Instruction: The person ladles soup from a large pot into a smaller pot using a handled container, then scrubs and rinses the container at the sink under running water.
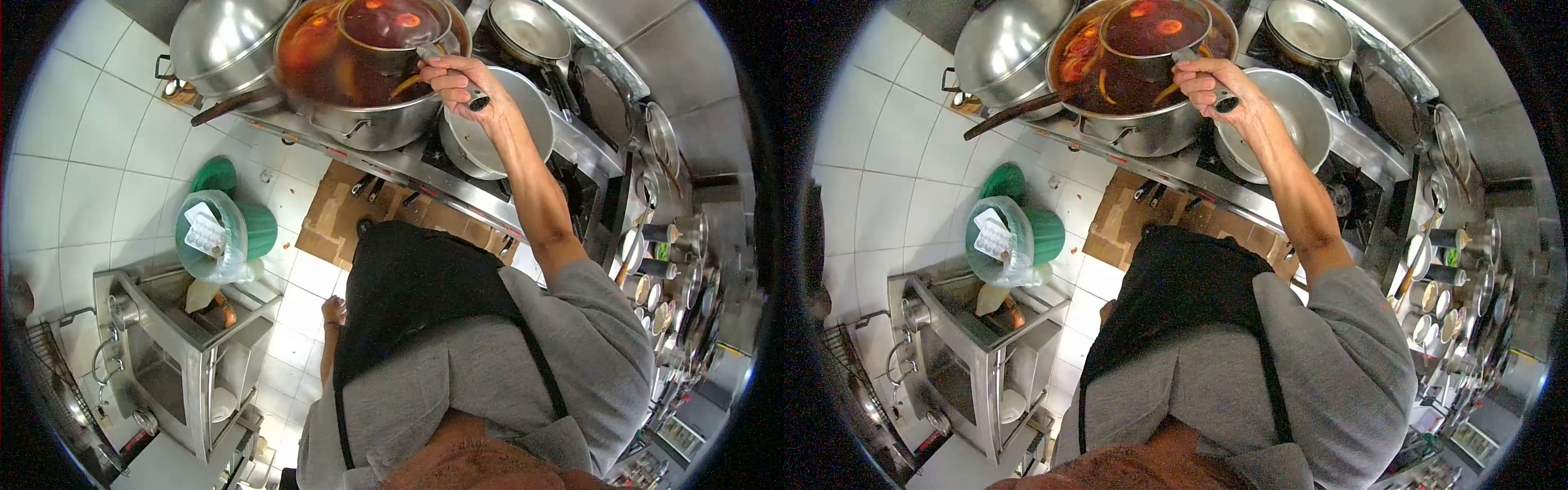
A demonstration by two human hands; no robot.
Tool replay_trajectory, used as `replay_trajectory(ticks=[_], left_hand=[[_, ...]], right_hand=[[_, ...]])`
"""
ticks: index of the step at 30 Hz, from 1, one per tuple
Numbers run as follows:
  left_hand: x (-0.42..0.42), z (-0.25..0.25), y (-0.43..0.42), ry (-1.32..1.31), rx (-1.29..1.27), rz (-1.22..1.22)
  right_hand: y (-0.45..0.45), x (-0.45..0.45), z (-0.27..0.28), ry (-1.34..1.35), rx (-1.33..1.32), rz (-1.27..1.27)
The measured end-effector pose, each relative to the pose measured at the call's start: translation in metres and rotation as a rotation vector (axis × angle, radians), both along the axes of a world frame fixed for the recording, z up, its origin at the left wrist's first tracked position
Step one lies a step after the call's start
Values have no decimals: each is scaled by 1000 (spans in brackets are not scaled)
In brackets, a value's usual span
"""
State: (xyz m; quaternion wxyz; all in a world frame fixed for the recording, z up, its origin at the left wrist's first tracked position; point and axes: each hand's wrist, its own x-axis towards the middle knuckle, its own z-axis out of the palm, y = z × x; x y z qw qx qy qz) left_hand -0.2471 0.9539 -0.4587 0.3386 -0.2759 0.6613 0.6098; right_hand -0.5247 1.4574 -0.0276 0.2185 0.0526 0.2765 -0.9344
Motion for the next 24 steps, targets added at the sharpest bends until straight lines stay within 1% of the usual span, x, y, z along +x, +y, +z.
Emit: replay_trajectory(ticks=[4,7,9,14,16,18,19,22,23,24], left_hand=[[-9,15,6,48,-79,-51],[-11,30,15,71,-33,31],[-16,35,16,53,-21,36],[-23,25,10,1,-78,-116],[-32,29,14,21,-44,-136],[-42,33,20,-5,-62,-181],[-46,31,22,-14,-68,-197],[-59,19,29,-51,-84,-196],[-60,12,31,-64,-82,-188],[-60,8,32,-74,-84,-179]], right_hand=[[3,2,-2,-2,-9,0],[7,9,-1,17,-8,-11],[10,16,2,30,-26,-26],[24,46,26,30,-105,-69],[33,63,35,50,-118,-98],[45,80,44,91,-153,-99],[46,92,54,72,-123,-150],[68,126,58,89,-60,-132],[68,138,63,49,42,-239],[69,151,65,38,100,-260]])
